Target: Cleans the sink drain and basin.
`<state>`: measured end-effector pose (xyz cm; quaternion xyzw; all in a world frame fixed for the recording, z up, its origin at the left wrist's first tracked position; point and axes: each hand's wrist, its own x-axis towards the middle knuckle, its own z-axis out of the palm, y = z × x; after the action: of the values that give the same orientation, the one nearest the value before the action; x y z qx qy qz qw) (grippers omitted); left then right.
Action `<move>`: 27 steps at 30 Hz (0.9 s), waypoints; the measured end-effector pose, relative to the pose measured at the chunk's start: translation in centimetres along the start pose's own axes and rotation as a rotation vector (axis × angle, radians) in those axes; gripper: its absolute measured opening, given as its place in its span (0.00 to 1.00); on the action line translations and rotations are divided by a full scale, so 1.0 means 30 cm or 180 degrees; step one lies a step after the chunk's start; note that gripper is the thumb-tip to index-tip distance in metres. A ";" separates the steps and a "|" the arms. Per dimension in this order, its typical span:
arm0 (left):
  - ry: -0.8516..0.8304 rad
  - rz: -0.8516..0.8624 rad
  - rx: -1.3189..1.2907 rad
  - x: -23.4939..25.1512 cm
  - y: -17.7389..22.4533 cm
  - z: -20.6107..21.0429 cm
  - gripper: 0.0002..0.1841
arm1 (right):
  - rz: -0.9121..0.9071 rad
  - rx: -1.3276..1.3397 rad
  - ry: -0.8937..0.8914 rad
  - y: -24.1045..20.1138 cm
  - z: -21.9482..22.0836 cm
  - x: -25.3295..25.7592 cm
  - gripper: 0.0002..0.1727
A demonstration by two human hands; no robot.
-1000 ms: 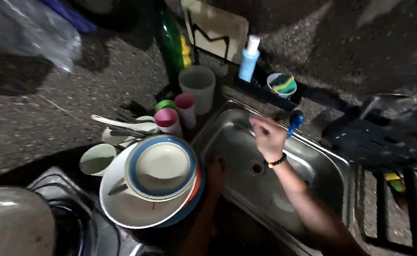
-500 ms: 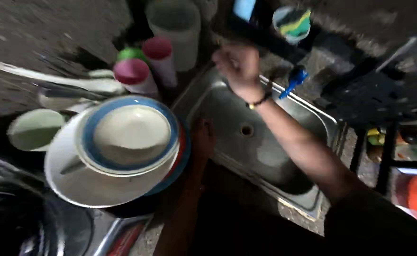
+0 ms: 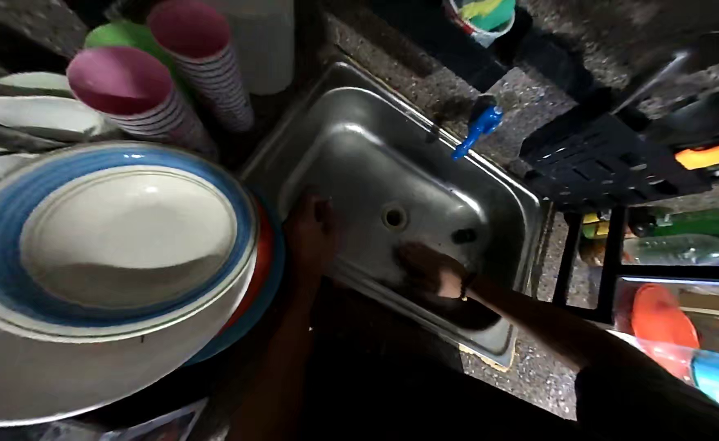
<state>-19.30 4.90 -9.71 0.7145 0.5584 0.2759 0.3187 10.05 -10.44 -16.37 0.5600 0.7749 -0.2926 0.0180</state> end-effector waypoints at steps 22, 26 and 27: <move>0.0102 -0.0070 0.0239 -0.002 -0.013 0.009 0.17 | -0.0900 -0.0009 -0.0102 -0.066 0.077 -0.065 0.29; 0.0134 0.0056 0.0123 -0.005 -0.012 0.009 0.16 | -0.1251 -0.0604 -0.0187 -0.032 0.097 -0.057 0.32; 0.0121 0.0073 0.0129 -0.005 -0.013 0.007 0.15 | -0.1249 -0.0634 -0.0376 -0.026 0.085 -0.056 0.33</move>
<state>-19.40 4.80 -10.15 0.7218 0.5616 0.2816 0.2903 9.23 -13.24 -17.56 0.3760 0.8916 -0.2448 0.0613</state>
